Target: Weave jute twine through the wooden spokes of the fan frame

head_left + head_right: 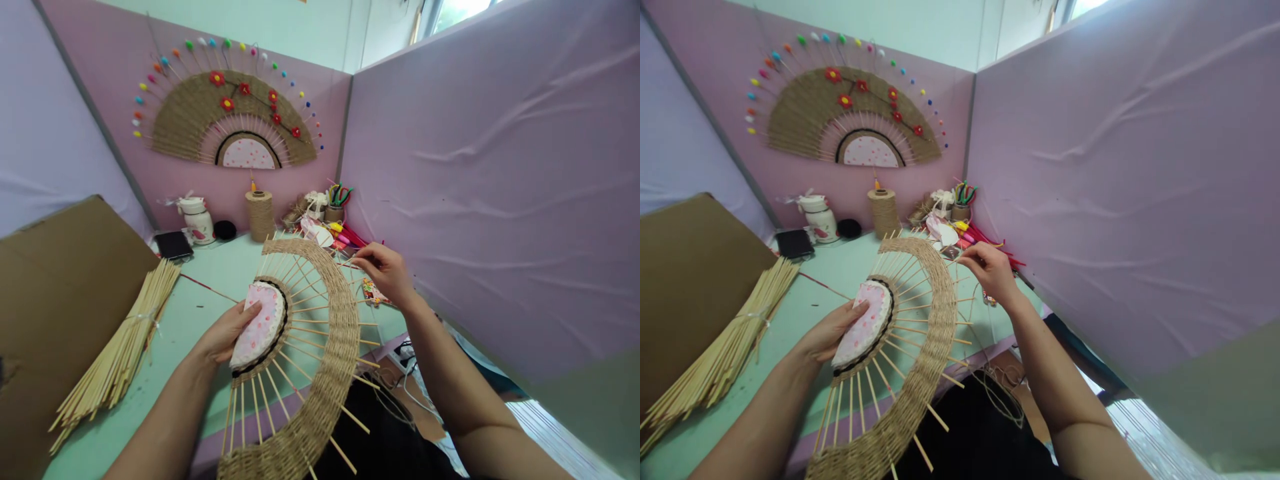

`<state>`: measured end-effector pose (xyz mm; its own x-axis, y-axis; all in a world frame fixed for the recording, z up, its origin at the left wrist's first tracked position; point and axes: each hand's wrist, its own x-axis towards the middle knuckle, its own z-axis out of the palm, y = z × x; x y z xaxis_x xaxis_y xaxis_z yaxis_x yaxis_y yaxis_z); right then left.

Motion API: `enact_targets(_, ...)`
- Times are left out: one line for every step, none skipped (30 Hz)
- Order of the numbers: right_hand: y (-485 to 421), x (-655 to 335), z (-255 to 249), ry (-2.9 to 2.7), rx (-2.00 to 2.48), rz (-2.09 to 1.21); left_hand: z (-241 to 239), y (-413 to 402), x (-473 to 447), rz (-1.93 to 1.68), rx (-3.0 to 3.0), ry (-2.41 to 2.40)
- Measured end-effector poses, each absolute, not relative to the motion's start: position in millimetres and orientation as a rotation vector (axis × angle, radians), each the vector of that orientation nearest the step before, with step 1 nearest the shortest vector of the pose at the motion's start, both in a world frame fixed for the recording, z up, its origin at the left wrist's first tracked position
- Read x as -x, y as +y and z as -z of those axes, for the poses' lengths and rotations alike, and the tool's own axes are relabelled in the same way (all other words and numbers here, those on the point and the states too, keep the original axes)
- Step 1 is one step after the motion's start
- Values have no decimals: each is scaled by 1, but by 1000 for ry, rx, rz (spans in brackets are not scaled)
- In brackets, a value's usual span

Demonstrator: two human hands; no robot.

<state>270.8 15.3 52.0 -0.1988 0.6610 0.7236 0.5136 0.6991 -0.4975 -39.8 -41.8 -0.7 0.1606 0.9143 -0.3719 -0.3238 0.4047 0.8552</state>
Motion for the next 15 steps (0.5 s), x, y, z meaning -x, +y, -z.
enact_targets(15, -272, -56, -1900, 908, -185, 1, -42, 40, -986, -707, 1048)
enact_targets(15, -273, -59, -1937, 896, -190, 1, -42, 40, -977, -711, 1047)
enact_targets(15, -275, -62, -1967, 884, -196, 1, -41, 40, -970, -715, 1047)
enact_targets(15, -276, -65, -1988, 877, -208, 1, -41, 41, -967, -717, 1047)
enact_targets(16, -277, -67, -2001, 879, -231, 2, -41, 41, -963, -719, 1047)
enact_targets(17, -277, -69, -2007, 891, -262, 3, -40, 41, -962, -722, 1047)
enact_targets(17, -278, -70, -2005, 910, -300, 3, -40, 42, -961, -726, 1048)
enact_targets(18, -278, -70, -2002, 934, -340, 4, -40, 42, -960, -729, 1050)
enact_targets(18, -279, -70, -1997, 957, -377, 5, -40, 42, -959, -731, 1055)
enact_targets(19, -278, -69, -1989, 975, -404, 5, -40, 42, -959, -733, 1061)
enact_targets(19, -278, -69, -1976, 985, -421, 6, -40, 42, -961, -735, 1067)
enact_targets(19, -278, -68, -1959, 990, -432, 6, -40, 43, -962, -736, 1071)
enact_targets(19, -278, -67, -1940, 992, -442, 6, -40, 43, -964, -739, 1072)
enact_targets(19, -277, -66, -1920, 994, -453, 6, -40, 43, -968, -742, 1073)
enact_targets(20, -277, -65, -1902, 996, -467, 6, -40, 43, -972, -745, 1073)
